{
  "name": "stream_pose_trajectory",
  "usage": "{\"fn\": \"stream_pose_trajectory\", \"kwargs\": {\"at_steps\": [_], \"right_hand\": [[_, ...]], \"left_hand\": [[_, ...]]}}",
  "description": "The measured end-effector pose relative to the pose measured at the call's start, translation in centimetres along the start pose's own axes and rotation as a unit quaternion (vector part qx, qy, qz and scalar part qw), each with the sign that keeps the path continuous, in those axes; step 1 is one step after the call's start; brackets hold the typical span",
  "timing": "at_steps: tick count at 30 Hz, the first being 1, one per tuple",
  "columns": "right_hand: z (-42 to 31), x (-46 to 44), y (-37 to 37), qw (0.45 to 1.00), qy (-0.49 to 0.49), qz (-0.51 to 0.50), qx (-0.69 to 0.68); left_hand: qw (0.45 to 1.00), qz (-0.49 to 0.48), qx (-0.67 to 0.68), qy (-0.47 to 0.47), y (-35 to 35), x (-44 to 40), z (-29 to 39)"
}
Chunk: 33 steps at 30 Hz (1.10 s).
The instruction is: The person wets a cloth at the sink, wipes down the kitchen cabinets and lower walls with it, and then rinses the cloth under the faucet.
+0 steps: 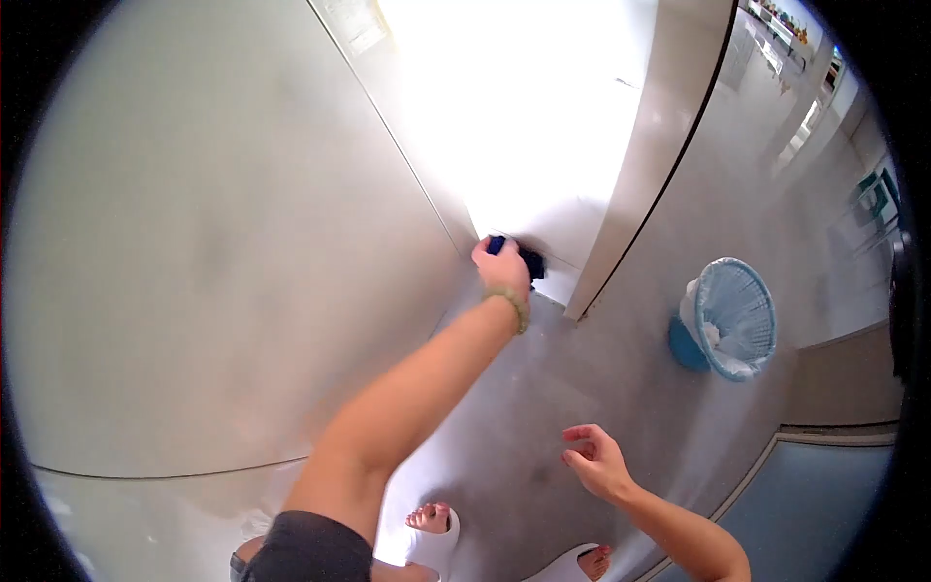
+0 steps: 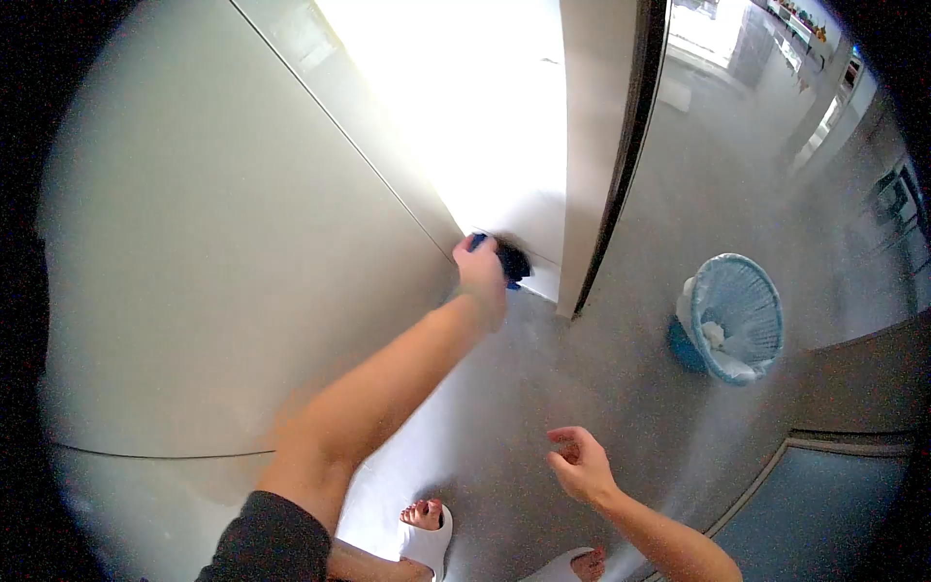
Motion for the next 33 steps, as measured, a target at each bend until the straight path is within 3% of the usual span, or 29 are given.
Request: {"fn": "stream_pose_trajectory", "kwargs": {"at_steps": [2,4,5,9,14,18,20,24,25,28,31,33], "right_hand": [[0.7,-0.2,0.1,1.0,-0.013,0.0,-0.013],[0.3,0.1,0.2,0.999,0.005,-0.006,-0.045],[0.2,0.2,0.3,0.998,0.016,-0.007,-0.061],[0.8,1.2,-0.5,0.996,0.016,0.011,-0.091],[2.4,3.6,-2.2,0.99,0.032,0.075,-0.114],[4.9,5.5,-3.2,0.99,0.062,0.08,-0.096],[5.6,5.8,-3.4,0.992,0.068,0.077,-0.08],[6.0,6.0,-3.4,0.982,0.082,0.107,-0.135],[6.1,6.1,-3.6,0.981,0.079,0.109,-0.141],[7.0,6.2,-4.6,0.984,0.078,0.102,-0.121],[7.2,6.2,-4.9,0.986,0.072,0.103,-0.112],[7.1,6.2,-4.8,0.985,0.072,0.104,-0.12]], "left_hand": [[0.996,0.039,-0.018,0.079,0.4,0.1,-3.4],[0.988,0.075,-0.091,0.098,0.6,1.2,-5.7],[0.991,0.063,-0.109,0.047,0.8,1.8,-6.9],[0.982,0.049,-0.139,0.117,1.3,1.0,-10.1],[0.962,0.161,-0.17,0.143,-2.0,-5.1,-9.8],[0.971,0.066,-0.185,0.139,-1.7,-1.5,-8.6],[0.967,-0.009,-0.175,0.183,-1.3,-0.3,-9.9],[0.955,0.099,-0.184,0.211,-3.0,-5.1,-10.0],[0.967,0.1,-0.151,0.178,-3.6,-6.1,-9.4],[0.956,0.125,-0.174,0.2,-4.0,-5.9,-8.6],[0.975,0.079,-0.194,0.078,-3.0,-3.3,-8.9],[0.971,0.038,-0.222,0.082,-1.6,-2.4,-10.5]]}}
Point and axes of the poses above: each hand's wrist, its own x-axis away from the middle knuckle, its own y-axis out of the palm, z = x × y, the point moved 5 cm from there along -x, towards the middle knuckle, and after that the axes turned 10 degrees about -z, right-handed, at the moved point
